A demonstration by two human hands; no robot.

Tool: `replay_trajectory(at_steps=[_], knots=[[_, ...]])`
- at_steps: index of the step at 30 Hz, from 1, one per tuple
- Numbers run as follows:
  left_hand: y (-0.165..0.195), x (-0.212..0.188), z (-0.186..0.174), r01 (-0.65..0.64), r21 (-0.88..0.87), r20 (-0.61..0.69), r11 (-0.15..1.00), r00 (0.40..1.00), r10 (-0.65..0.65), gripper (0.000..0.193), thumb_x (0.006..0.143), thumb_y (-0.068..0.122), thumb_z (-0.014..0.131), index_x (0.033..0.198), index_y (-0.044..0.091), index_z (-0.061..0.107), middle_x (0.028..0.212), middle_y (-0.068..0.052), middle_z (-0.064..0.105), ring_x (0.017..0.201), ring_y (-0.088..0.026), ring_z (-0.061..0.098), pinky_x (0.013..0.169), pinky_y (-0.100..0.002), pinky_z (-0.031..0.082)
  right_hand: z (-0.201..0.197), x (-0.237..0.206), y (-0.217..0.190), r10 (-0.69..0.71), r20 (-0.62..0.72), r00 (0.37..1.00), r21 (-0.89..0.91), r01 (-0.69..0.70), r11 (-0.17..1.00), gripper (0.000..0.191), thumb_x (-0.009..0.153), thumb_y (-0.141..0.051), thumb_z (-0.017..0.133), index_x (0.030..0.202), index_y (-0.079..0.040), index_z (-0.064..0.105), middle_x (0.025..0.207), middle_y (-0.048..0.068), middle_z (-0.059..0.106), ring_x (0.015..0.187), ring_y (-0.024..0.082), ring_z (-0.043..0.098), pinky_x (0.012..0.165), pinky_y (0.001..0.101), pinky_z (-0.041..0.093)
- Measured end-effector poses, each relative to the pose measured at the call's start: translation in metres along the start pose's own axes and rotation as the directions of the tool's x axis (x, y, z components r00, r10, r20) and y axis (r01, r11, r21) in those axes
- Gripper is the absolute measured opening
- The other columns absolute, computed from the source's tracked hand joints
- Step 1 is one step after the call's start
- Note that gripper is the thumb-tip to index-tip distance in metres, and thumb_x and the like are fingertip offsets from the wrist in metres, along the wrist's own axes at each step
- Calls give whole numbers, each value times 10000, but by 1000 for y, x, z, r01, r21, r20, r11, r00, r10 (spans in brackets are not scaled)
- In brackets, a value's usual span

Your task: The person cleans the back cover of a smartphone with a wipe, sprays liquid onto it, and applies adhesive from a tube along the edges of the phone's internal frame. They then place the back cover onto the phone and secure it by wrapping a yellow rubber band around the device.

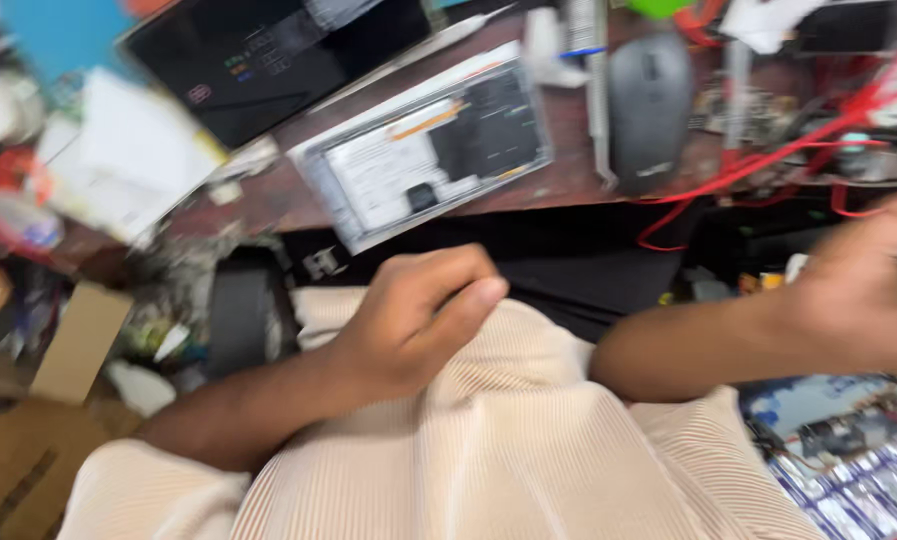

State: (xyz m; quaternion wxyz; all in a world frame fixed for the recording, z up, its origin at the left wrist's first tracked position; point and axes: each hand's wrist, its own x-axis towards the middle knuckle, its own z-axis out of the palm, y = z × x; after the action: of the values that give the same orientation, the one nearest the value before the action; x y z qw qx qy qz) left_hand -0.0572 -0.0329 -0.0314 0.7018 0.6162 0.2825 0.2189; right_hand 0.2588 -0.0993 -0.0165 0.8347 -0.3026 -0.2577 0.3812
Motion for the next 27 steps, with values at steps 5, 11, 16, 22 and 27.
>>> replay_trajectory(at_steps=[5, 11, 16, 22, 27], knots=[[10, 9, 1, -41, 149, -44, 988, 998, 48, 282, 1082, 255, 579, 958, 14, 657, 774, -65, 576, 660, -161, 555, 602, -307, 451, -6, -15, 26, 36, -50, 998, -112, -41, 993, 424, 1108, -467, 485, 1387, -149, 498, 854, 56, 605, 723, 182, 631, 666, 344, 561], [10, 10, -10, -132, 301, -159, 945, 970, 186, 214, 1082, 239, 606, 1056, 43, 689, 846, -53, 603, 707, -161, 556, 635, -308, 445, 21, -13, 41, 100, -71, 992, -218, -114, 969, 456, 1114, -445, 511, 1433, -124, 458, 930, 89, 615, 792, 216, 652, 702, 352, 572], [13, 3, -26, -205, 147, -230, 968, 944, 235, 272, 1013, 101, 501, 1240, 35, 636, 870, -54, 559, 690, -140, 502, 645, -305, 429, 38, -19, 62, 172, -57, 983, -263, -181, 948, 491, 1120, -427, 532, 1472, -103, 424, 993, 116, 624, 850, 244, 669, 731, 358, 582], [12, 7, -28, -78, 516, -385, 853, 868, 313, 225, 992, 112, 654, 1211, 65, 671, 866, -49, 597, 647, -144, 541, 599, -308, 453, 49, -22, 79, 211, -48, 976, -319, -216, 923, 540, 1126, -405, 558, 1519, -77, 384, 1069, 149, 634, 920, 278, 690, 767, 366, 593], [0, 15, -26, -17, 740, -393, 673, 801, 452, 260, 997, 162, 777, 1233, 99, 691, 887, -44, 589, 724, -203, 608, 646, -327, 503, 48, -20, 90, 198, -45, 979, -391, -200, 899, 585, 1132, -386, 579, 1557, -56, 350, 1132, 177, 643, 978, 306, 707, 796, 373, 602]])
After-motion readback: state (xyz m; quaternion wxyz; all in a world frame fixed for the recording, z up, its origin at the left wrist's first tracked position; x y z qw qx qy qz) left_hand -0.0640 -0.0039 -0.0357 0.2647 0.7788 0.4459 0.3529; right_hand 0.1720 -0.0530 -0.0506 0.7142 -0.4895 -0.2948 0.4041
